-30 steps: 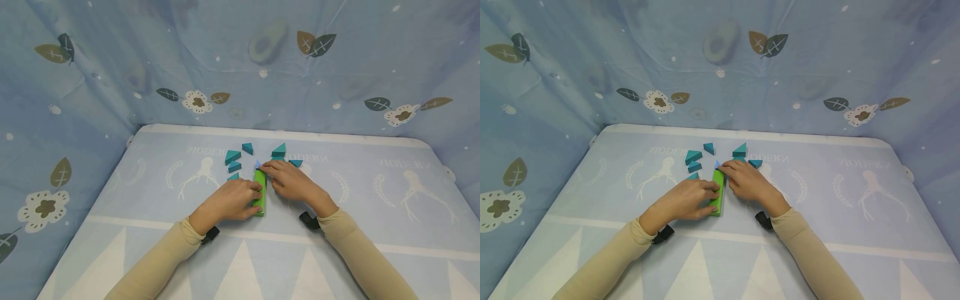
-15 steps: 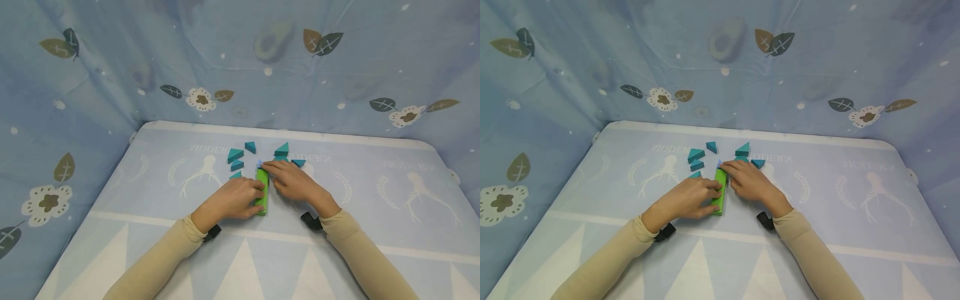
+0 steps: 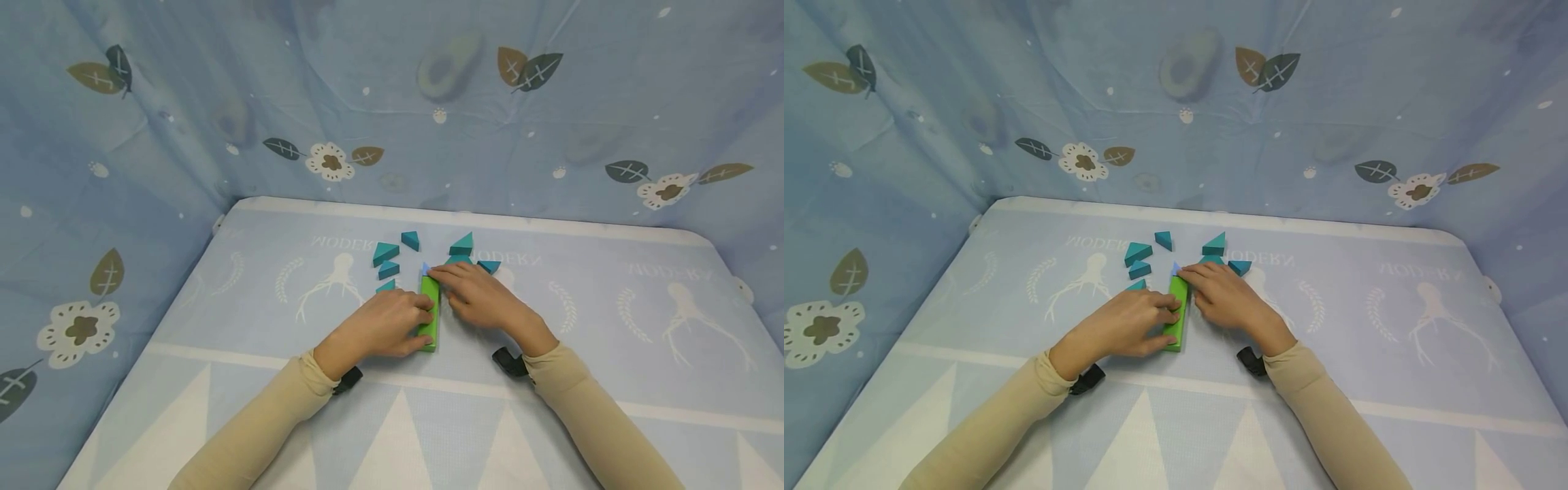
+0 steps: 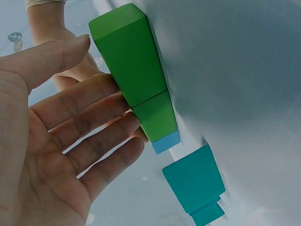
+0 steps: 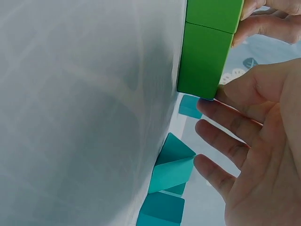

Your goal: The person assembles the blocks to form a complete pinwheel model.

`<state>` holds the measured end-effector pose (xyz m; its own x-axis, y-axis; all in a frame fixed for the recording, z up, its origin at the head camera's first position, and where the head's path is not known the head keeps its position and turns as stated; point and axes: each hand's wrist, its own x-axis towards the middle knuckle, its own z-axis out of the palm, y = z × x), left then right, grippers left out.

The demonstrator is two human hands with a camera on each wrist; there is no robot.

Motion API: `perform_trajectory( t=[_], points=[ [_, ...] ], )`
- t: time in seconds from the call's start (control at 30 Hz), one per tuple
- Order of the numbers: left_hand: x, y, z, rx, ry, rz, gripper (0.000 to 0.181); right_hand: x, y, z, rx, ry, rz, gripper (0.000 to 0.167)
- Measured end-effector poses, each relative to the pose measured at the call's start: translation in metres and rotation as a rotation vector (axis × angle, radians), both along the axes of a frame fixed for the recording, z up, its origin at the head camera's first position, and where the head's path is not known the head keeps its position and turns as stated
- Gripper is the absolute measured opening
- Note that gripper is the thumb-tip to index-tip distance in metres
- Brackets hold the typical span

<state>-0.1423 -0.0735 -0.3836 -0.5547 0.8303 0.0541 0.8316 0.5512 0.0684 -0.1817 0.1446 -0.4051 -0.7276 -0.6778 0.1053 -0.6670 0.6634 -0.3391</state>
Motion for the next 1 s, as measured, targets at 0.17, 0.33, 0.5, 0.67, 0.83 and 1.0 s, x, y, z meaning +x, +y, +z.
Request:
perform_trajectory(
  t=[0.17, 0.33, 0.5, 0.67, 0.83, 1.0],
  points=[
    [0.0, 0.001, 0.0, 0.001, 0.007, -0.003, 0.03, 0.0, 0.0, 0.001, 0.0, -0.003, 0.001, 0.045],
    [0.0, 0.001, 0.001, -0.001, 0.007, -0.003, 0.031, 0.001, 0.0, 0.002, 0.004, -0.012, -0.001, 0.043],
    [0.001, 0.001, 0.003, -0.003, 0.011, -0.002, 0.031, 0.001, 0.0, 0.002, 0.01, -0.001, -0.001, 0.043],
    [0.001, 0.0, 0.002, -0.01, 0.02, 0.001, 0.03, -0.001, 0.0, 0.001, 0.022, 0.03, 0.006, 0.044],
    [0.0, 0.0, 0.001, -0.007, 0.016, 0.003, 0.031, -0.005, 0.007, 0.007, -0.012, 0.121, -0.077, 0.04],
    [0.0, 0.0, 0.0, 0.012, 0.006, -0.003, 0.029, -0.008, 0.022, 0.011, -0.022, 0.175, -0.197, 0.034]
  ],
)
